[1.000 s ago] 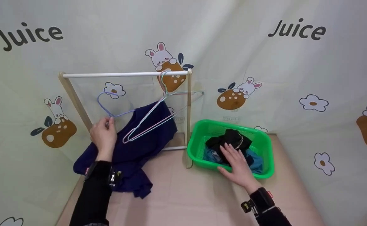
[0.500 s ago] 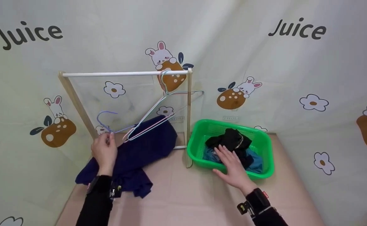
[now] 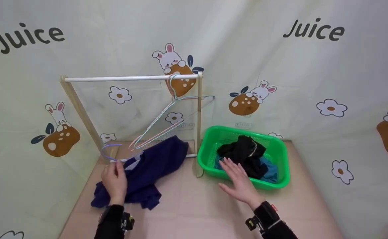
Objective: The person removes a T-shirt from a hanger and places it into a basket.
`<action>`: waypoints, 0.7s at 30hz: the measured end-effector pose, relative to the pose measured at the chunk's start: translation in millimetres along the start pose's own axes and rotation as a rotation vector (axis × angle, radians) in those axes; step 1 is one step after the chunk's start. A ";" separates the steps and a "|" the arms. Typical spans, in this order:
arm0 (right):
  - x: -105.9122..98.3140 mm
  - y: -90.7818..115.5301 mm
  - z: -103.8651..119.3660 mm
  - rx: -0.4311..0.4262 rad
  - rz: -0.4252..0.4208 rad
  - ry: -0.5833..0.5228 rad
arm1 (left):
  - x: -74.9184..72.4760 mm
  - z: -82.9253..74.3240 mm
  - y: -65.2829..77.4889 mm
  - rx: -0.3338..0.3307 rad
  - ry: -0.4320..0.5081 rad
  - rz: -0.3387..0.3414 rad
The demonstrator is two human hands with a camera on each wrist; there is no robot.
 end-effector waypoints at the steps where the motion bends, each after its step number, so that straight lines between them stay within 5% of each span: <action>1: 0.3 0.1 0.4 -0.006 -0.003 0.000 | 0.4 0.9 3.1 0.022 0.010 -0.007; 11: 7.0 -2.0 7.5 -0.032 0.000 -0.004 | 8.4 -0.7 28.7 0.249 0.064 -0.037; 21: 17.4 -11.5 19.0 -0.058 0.031 -0.013 | 25.8 -32.6 49.6 0.473 0.053 0.090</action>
Point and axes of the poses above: each hand's wrist, its own y-axis away from the middle knuckle, its own x-axis out of the palm, z = x × y, the point moved 3 cm from there along -y, towards the middle knuckle, and after that the axes turned 4 degrees about z, right-handed, at the moved point
